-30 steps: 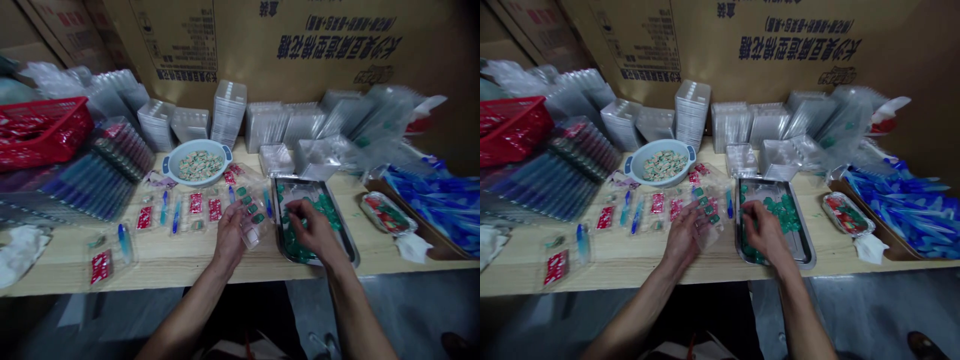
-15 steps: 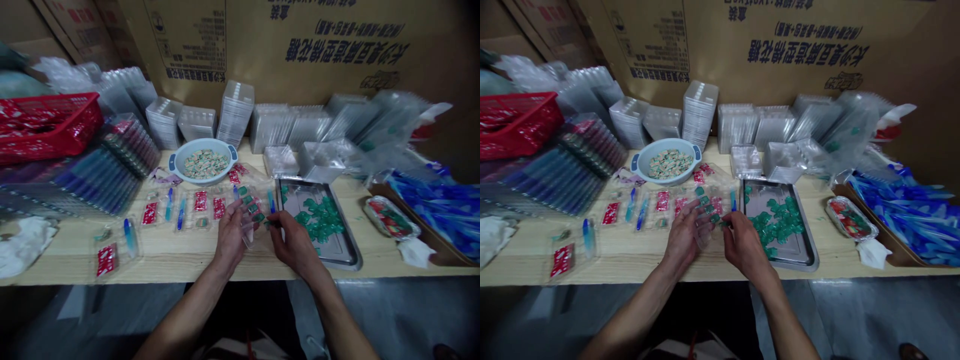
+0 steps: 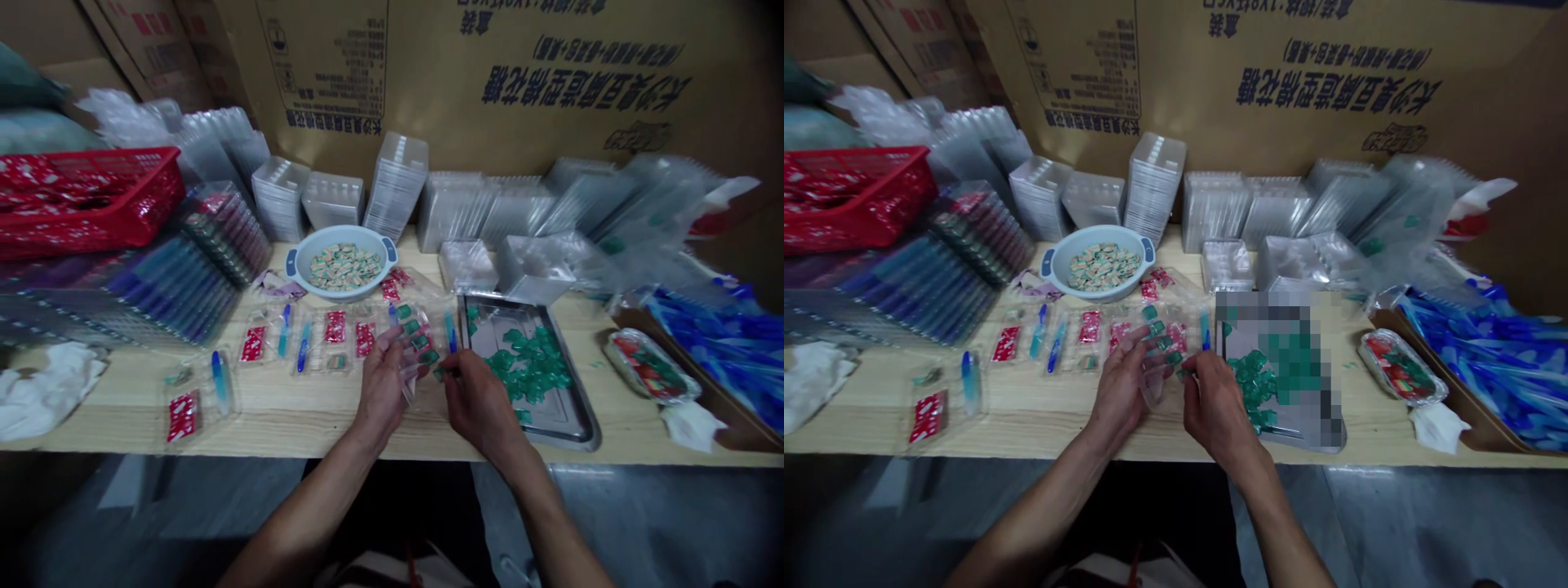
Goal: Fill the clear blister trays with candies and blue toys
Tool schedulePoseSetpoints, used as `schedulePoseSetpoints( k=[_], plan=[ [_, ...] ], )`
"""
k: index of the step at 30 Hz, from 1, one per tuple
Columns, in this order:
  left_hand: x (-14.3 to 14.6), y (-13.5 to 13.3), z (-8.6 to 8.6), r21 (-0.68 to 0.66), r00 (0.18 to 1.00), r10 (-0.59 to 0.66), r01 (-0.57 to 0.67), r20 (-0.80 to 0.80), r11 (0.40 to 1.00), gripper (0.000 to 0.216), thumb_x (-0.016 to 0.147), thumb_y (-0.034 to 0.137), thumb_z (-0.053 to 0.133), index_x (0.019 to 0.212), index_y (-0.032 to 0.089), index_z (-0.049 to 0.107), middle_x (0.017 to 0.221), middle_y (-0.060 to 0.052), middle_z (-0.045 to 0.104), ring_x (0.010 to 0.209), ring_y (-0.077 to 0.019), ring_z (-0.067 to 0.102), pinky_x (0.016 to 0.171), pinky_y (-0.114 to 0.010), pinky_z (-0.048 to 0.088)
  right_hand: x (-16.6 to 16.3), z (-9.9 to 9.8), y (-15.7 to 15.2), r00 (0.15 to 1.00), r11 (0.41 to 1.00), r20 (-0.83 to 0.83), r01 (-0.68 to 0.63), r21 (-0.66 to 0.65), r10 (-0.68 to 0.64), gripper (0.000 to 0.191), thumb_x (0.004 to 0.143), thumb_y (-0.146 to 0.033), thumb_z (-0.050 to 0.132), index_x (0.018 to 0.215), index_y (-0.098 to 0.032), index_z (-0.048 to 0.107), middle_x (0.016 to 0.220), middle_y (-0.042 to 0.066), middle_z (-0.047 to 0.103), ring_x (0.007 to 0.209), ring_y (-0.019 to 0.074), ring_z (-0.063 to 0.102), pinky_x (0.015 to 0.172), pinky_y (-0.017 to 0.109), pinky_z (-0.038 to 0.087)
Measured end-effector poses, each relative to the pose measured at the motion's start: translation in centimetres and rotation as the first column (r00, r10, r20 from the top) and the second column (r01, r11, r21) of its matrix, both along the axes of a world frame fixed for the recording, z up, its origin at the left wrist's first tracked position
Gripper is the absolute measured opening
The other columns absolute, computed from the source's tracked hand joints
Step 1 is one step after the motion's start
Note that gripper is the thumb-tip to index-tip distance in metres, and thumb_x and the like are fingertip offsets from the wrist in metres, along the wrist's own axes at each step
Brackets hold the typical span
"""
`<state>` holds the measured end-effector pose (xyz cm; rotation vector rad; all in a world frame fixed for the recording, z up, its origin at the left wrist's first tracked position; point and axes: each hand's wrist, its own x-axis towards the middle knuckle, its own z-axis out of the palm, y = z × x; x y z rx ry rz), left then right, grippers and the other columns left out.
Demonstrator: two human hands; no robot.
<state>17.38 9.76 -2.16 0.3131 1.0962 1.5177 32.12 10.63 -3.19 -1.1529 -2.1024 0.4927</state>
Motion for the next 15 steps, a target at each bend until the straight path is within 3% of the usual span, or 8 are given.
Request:
schedulePoseSetpoints(
  k=[10, 15],
  plan=[
    [-0.6, 0.0, 0.1, 0.016, 0.991, -0.029, 0.027, 0.133, 1.000, 0.032, 0.087, 0.021, 0.063, 0.118, 0.014, 0.061, 0.105, -0.012, 0.073, 0.077, -0.0194, 0.074, 0.066, -0.029, 0.059, 0.1, -0.2, -0.3, 0.997, 1.000, -0.071, 0.010, -0.006, -0.011, 0.014, 0.092, -0.015, 0.050, 0.104, -0.021, 0.051, 0.089, 0.004, 0.059, 0.081, 0.0185, 0.059, 0.073, 0.032, 0.047],
    [-0.6, -0.1, 0.8, -0.031, 0.983, -0.006, 0.012, 0.186, 0.999, 0.029, 0.089, 0.015, 0.054, 0.117, 0.013, 0.060, 0.103, -0.013, 0.075, 0.076, -0.0190, 0.074, 0.064, -0.028, 0.059, 0.5, 0.5, -1.1, 1.000, 0.962, 0.015, -0.020, 0.271, 0.017, 0.033, 0.093, -0.007, 0.048, 0.121, -0.021, 0.058, 0.109, 0.009, 0.064, 0.103, 0.0230, 0.061, 0.088, 0.040, 0.046]
  ],
)
